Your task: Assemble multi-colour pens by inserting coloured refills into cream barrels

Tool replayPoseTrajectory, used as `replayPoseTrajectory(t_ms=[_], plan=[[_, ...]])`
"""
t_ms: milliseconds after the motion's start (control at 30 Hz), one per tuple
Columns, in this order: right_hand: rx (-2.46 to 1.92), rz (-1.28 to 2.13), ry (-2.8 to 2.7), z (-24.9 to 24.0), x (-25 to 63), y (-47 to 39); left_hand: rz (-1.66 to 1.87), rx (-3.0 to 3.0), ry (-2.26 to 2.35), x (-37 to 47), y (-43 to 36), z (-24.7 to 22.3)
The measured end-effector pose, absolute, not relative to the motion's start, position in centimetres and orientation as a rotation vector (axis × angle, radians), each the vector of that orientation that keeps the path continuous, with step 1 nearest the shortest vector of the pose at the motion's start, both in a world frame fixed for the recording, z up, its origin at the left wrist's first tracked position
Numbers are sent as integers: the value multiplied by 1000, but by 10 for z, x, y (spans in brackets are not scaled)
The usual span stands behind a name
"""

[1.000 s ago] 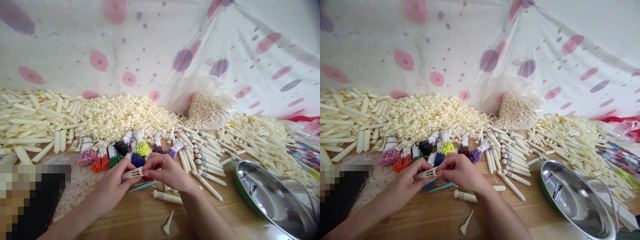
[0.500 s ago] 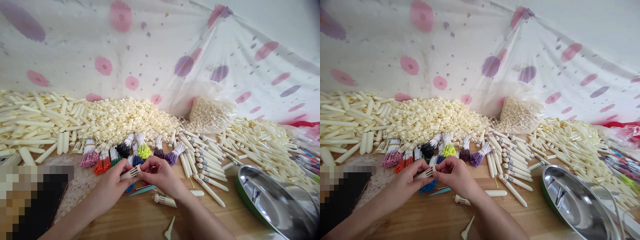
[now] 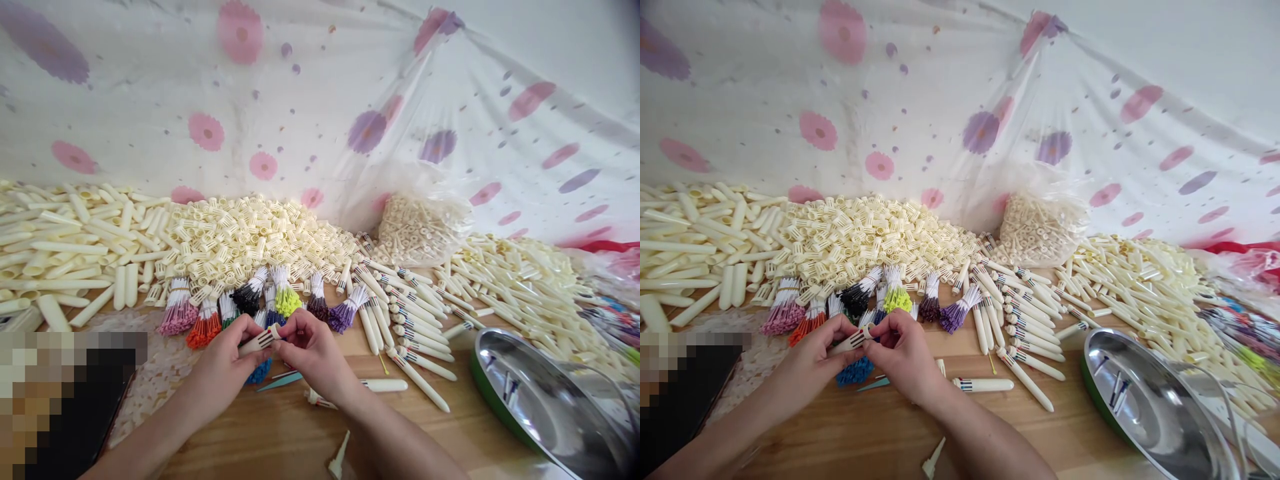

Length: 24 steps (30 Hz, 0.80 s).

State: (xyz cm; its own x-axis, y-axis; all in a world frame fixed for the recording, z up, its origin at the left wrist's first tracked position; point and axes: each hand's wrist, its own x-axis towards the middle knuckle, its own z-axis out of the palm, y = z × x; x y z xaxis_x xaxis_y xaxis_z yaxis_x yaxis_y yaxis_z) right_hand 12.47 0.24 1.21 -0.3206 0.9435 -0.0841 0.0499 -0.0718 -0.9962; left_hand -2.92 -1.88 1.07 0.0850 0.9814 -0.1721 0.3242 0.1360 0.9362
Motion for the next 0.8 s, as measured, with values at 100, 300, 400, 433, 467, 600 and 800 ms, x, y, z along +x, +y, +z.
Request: replayPoseTrajectory(t_ms=[100,300,400,433,467,600,800], plan=[[-1139,1439,-1513,12,127,2,828,1365,1408,-29,-18,11],[-1210,1308,-1644,17,129,0,827,1365,1412,-28,-18,11],[-1230,1215,-1720,16,129,0,840,1373,1418,-28,-18,11],[-1234,1193,-1726,15,128,0,838,1375,1425,-28,-19,11],[-1235,1163,-1731,14,128,0,837,1379,1435,-28,-19,11],[-1232,1033,-1767,11,127,0,853,1412,1489,-27,-20,11],[-1247,1021,-1790,13,128,2,866,1490,1640,-27,-23,12]])
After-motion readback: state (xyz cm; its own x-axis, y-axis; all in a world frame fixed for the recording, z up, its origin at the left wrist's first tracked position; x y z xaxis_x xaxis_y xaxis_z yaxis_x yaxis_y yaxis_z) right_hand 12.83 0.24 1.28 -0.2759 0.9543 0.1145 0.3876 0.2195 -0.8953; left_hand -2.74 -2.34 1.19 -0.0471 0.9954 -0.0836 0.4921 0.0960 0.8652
